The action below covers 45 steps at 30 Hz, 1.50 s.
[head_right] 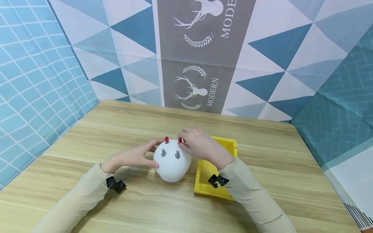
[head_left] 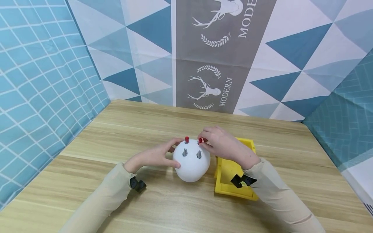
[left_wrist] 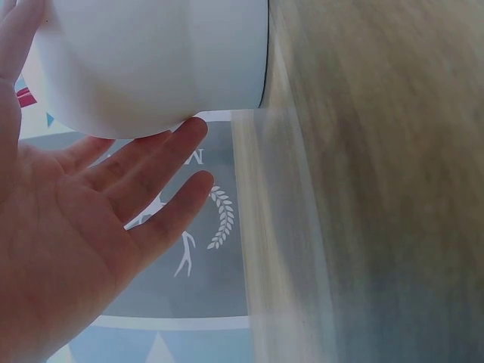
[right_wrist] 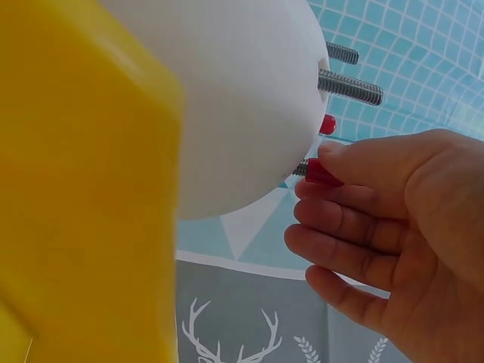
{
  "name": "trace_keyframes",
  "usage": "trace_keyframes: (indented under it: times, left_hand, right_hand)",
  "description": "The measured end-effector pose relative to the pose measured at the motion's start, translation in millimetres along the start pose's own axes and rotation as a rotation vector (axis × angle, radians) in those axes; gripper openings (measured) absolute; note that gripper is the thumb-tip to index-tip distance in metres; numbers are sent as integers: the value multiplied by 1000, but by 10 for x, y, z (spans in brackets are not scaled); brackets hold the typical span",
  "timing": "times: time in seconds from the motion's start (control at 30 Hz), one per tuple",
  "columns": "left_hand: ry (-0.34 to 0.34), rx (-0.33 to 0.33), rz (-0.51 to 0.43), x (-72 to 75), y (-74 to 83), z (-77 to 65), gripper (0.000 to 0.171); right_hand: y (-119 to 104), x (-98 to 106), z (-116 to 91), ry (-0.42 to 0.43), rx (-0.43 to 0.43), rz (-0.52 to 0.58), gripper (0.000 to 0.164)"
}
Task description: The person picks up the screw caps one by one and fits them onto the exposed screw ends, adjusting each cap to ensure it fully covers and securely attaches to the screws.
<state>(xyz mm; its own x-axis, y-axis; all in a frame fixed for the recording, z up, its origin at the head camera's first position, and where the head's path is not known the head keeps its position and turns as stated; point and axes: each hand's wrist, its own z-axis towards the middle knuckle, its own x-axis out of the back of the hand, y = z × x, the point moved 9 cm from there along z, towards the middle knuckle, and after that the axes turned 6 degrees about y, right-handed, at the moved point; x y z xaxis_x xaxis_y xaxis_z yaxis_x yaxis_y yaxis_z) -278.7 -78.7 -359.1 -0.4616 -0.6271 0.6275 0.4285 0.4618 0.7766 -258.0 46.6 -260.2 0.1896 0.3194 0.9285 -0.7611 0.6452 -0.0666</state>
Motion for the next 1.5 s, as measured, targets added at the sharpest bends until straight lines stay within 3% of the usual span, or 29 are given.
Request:
trace_keyframes:
  times: [0.33, 0.6, 0.83, 1.07, 1.5]
  left_hand:
    - [-3, 29, -3, -12, -32, -8, 82]
    - [3, 31, 0, -6, -27, -10, 83]
    - [7, 49, 14, 7, -29, -16, 84]
    - [7, 41, 14, 10, -25, -6, 84]
    - [9, 38, 17, 16, -16, -24, 84]
  right_hand:
    - [121, -24, -84, -88, -92, 4, 24]
    - [165, 52, -161, -45, -68, -51, 23]
    - [293, 137, -234, -35, -104, -43, 20]
    - [431, 205, -302, -17, -118, -64, 5]
    - [762, 52, -456, -189, -281, -55, 8]
